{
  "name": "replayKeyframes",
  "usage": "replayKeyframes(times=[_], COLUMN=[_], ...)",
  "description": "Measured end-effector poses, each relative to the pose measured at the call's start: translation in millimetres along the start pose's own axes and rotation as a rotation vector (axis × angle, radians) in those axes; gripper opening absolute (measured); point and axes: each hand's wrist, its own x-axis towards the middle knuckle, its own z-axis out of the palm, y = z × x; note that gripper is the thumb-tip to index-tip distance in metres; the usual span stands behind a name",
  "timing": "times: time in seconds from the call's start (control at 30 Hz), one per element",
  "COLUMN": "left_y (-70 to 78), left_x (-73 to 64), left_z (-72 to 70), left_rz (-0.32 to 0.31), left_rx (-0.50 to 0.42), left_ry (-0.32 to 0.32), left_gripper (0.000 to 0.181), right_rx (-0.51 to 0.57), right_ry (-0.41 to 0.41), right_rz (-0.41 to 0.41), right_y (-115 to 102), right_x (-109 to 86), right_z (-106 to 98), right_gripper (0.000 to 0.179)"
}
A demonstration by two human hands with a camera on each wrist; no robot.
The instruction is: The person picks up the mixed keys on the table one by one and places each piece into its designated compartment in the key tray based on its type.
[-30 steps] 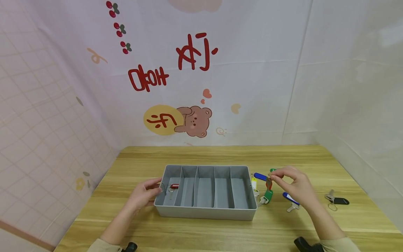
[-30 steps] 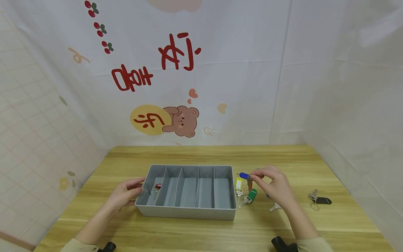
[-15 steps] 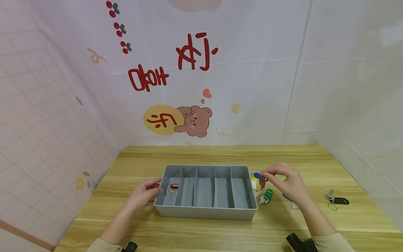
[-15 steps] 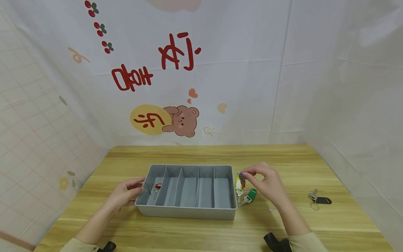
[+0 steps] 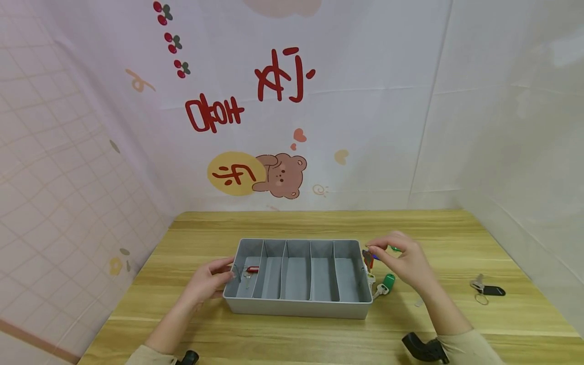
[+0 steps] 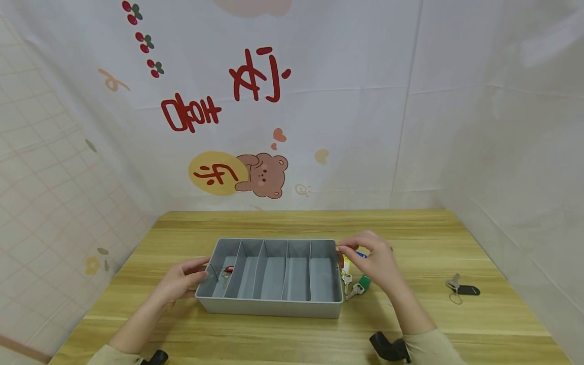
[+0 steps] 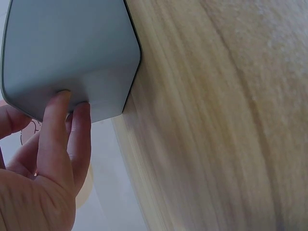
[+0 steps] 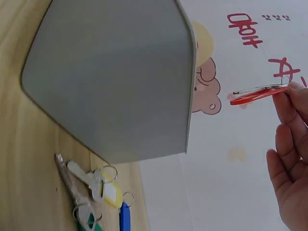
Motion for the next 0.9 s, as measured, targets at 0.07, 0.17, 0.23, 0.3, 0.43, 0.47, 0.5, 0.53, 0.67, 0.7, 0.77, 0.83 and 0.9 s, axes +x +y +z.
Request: replayKeyframes(times=[0.07,0.17,0.23,0.3,0.43,0.47,0.5,0.53,0.67,0.7,0.77,0.83,0.9], left_y=[-0.4,-1.0,-1.3,-1.5,-1.3,-1.0,-0.8,-0.6,0.6,0.8,1.2,1.6,1.7], left_x=[0.7,1.2,1.2,1.0,0.4,0.3,0.1,-0.1,-1.1,-1.3,-1.7,-2.1,-2.2], left_z=[0.1,0.3,0.4,0.5,0.6,0.6,0.6,0.6,0.8,0.9,0.9,0.8,0.7], left_rz=[0.001,0.001,0.001,0.0,-0.001,0.0,0.001,0.002,0.005,0.006,0.006,0.006,0.005], left_rx=[0.002,0.001,-0.003,-0.007,-0.004,-0.001,0.002,0.004,0.004,0.001,0.0,0.001,0.004], left_ry=[-0.004,-0.012,-0.014,-0.013,-0.003,-0.001,0.001,0.003,0.001,0.0,0.001,0.002,0.005], left_gripper=[0.051,0.051,0.051,0.051,0.051,0.051,0.05,0.05,0.05,0.05,0.05,0.051,0.051], right_rx=[0.006,0.023,0.034,0.055,0.082,0.083,0.081,0.078,0.069,0.065,0.067,0.068,0.062], right_ry=[-0.006,-0.012,-0.021,-0.033,-0.066,-0.074,-0.082,-0.09,-0.125,-0.134,-0.153,-0.171,-0.186], right_rz=[-0.002,0.021,0.032,0.046,0.062,0.067,0.072,0.076,0.101,0.106,0.114,0.117,0.109], right_y=[3,5,1,-4,-16,-17,-17,-16,-9,-8,-8,-10,-12], right_x=[0.6,2.4,4.7,8.0,15.6,17.0,18.2,19.1,23.0,24.4,27.8,31.6,35.9], right_z=[4,9,11,13,17,18,19,20,26,27,28,30,33], right_gripper=[0.031,0.03,0.029,0.027,0.022,0.021,0.021,0.021,0.02,0.018,0.015,0.012,0.01])
